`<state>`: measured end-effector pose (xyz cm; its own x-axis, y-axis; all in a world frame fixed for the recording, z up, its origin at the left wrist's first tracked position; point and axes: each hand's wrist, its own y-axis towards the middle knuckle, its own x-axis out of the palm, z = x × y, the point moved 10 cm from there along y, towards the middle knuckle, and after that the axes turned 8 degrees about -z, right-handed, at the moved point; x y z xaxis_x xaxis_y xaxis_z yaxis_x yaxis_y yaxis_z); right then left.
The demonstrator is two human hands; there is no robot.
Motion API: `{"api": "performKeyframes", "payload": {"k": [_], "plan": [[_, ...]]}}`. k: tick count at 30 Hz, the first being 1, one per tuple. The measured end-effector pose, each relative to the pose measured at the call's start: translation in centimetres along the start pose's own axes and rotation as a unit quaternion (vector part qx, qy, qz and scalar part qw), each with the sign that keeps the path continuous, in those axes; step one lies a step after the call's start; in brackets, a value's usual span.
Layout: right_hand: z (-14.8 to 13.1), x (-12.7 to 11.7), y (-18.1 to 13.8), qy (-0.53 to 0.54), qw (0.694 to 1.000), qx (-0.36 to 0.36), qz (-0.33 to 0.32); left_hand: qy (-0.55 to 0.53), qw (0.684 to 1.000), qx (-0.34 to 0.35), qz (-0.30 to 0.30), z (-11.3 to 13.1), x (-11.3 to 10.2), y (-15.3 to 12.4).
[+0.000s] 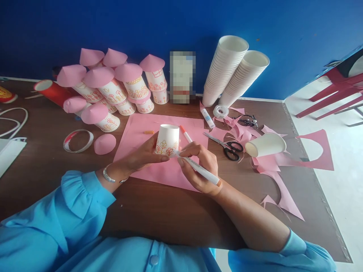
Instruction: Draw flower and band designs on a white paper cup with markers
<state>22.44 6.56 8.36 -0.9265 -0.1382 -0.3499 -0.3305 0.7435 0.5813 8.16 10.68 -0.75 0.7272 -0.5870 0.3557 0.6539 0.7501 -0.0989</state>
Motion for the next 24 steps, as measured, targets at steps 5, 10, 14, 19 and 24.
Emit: {"api": "performKeyframes", "payload": {"k": [5,10,14,19,24], "plan": [[-0.6,0.3,0.1,-0.03,0.999,-0.042,-0.004,0.004,1.0,0.0,0.01,-0.1,-0.3,0.0],[-0.3,0.4,0.1,-0.027,0.998,-0.048,-0.001,0.024,1.0,-0.006,0.01,-0.1,-0.3,0.0],[-0.3,0.5,0.0,-0.036,0.998,-0.048,0.003,0.025,1.0,-0.005,0.008,-0.2,-0.3,0.1],[-0.1,0.4,-0.1,-0.039,0.998,-0.045,-0.004,-0.012,1.0,0.01,0.003,-0.1,-0.3,0.2],[0.4,0.0,-0.3,-0.049,0.998,-0.038,0.003,-0.037,0.999,0.033,-0.021,0.3,0.1,0.1]]}}
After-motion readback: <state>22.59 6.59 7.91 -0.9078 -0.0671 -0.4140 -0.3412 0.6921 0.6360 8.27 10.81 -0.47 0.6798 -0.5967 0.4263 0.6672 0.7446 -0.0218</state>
